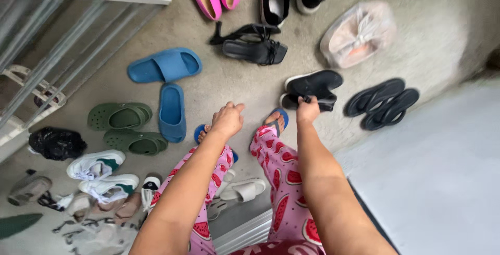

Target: The person organizes a collection of shoes by picking up various pairs including sneakers, flats, and sandals, then placing them on a metal shoe rack or on the floor. The person also handles a plastic bag and a black cable during the process.

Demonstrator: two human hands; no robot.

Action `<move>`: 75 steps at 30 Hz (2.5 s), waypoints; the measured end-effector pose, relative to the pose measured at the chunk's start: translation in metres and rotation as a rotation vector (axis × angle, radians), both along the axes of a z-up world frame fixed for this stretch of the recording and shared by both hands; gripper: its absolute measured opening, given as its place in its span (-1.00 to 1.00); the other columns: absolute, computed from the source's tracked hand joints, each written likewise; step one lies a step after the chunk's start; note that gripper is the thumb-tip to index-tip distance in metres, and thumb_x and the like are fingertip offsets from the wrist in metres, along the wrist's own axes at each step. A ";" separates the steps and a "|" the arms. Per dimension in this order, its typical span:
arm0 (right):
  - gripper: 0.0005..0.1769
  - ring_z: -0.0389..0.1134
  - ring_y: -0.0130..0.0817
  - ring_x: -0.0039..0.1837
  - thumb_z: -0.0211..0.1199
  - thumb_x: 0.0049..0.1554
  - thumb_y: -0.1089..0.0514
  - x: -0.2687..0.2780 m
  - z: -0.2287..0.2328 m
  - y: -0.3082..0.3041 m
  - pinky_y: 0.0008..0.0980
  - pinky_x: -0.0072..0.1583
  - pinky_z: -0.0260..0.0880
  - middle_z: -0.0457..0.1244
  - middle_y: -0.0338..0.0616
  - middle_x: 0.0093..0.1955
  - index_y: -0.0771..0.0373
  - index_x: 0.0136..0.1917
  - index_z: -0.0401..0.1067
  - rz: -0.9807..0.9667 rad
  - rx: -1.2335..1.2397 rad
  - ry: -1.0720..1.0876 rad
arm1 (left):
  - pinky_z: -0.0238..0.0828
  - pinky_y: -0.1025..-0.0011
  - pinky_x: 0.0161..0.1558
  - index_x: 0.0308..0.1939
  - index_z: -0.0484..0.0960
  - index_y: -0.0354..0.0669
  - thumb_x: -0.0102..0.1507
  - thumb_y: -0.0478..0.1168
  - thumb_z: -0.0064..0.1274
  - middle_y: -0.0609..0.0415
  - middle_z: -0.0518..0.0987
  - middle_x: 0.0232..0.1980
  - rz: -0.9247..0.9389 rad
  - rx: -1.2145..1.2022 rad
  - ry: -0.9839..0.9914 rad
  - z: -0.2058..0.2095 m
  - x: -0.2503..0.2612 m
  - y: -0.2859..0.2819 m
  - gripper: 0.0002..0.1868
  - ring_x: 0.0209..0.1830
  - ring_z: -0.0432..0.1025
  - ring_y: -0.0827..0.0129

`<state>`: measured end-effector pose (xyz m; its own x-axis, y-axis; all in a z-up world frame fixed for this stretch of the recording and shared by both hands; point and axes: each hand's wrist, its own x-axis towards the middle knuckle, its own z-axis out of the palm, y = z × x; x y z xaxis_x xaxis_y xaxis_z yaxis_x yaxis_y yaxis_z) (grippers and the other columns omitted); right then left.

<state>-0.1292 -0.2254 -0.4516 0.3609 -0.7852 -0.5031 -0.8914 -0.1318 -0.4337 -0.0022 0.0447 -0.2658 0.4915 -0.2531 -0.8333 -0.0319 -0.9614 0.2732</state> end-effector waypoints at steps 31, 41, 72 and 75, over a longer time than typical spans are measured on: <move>-0.69 0.39 0.11 0.15 0.31 0.02 0.20 0.085 0.363 0.465 -0.10 0.14 0.45 0.35 0.16 0.12 0.32 0.05 0.50 1.816 0.516 -0.631 | 0.50 0.24 -0.01 0.13 0.61 -0.36 0.07 0.04 0.36 -0.23 0.63 0.08 2.132 -0.123 -0.618 0.201 -0.080 0.281 -0.32 0.01 0.55 0.11; -0.65 0.37 0.12 0.14 0.30 -0.09 0.35 0.108 0.320 0.517 -0.10 0.13 0.43 0.33 0.07 0.07 0.25 0.02 0.52 1.884 0.660 -0.718 | 0.54 0.13 -0.18 -0.19 0.70 -0.49 0.01 0.02 0.38 -0.30 0.69 -0.16 2.191 0.036 -0.547 0.120 -0.082 0.356 -0.43 -0.22 0.61 0.03; 0.12 0.42 0.09 0.31 0.54 -0.09 -0.14 0.219 0.125 0.648 -0.06 0.10 0.57 0.27 0.17 0.39 0.09 0.58 0.02 1.318 0.580 -0.140 | 0.38 0.44 0.19 0.45 0.30 -0.33 0.05 -0.45 0.15 -0.02 0.52 0.27 2.028 -0.927 -1.117 -0.114 0.009 0.541 -0.16 0.17 0.46 0.30; 0.42 0.39 0.02 0.30 0.56 -0.20 -0.26 0.219 0.143 0.667 -0.03 -0.09 0.61 0.22 0.12 0.41 0.01 0.64 -0.30 1.177 0.732 0.095 | 0.39 0.43 0.16 0.43 0.38 -0.39 0.11 -0.48 0.23 -0.06 0.56 0.21 1.705 -0.593 -1.138 -0.116 0.020 0.547 -0.22 0.13 0.47 0.32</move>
